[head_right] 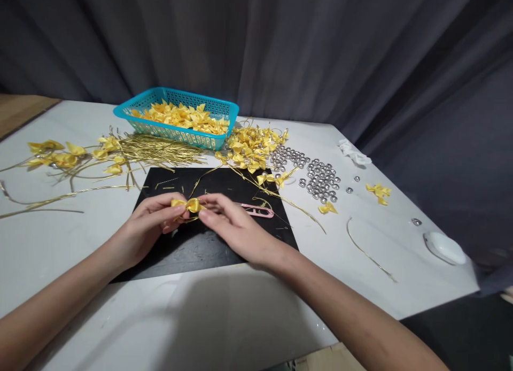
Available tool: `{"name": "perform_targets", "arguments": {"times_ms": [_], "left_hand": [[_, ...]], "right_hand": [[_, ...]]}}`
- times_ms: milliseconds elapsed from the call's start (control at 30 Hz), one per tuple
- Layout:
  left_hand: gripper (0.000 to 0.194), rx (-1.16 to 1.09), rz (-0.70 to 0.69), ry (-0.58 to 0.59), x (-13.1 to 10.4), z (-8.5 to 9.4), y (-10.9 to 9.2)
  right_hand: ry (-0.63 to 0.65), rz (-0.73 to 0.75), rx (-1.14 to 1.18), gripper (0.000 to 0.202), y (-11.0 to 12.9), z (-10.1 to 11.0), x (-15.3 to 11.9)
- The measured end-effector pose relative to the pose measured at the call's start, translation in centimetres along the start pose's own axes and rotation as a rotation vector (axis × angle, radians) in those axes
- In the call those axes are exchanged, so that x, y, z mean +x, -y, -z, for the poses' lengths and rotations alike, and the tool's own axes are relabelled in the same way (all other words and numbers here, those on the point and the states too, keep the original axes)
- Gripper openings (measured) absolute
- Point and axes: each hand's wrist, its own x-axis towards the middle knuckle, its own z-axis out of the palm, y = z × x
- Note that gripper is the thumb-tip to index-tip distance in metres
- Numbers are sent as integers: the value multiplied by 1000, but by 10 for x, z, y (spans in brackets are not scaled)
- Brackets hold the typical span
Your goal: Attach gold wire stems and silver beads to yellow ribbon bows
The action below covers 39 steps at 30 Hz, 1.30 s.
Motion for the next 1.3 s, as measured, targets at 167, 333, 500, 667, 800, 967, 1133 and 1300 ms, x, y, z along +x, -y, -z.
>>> {"name": "perform_targets", "arguments": {"times_ms": [167, 333, 500, 667, 800, 967, 1133, 1300], "left_hand": [[18, -48, 47, -158, 3, -1, 2], [16, -35, 31, -330, 5, 1, 4], [16, 27, -4, -343, 3, 2, 7], [20, 274, -56, -327, 0, -3, -2], [21, 510, -173, -180, -3, -8, -6], [22, 798, -357, 65, -6, -8, 1], [22, 968, -404, 132, -7, -6, 3], [20, 1005, -409, 35, -5, -2, 3]], "right_hand": [[247, -129, -150, 25, 1, -2, -3], [189, 111, -535, 31, 8, 6, -7], [182, 69, -814, 32, 12, 12, -7], [170, -21, -807, 31, 8, 24, -2], [223, -111, -758, 32, 3, 37, 4], [148, -82, -772, 33, 3, 44, 9], [27, 135, -1010, 29, 26, 53, 3], [-102, 298, -942, 26, 55, 52, -8]]}}
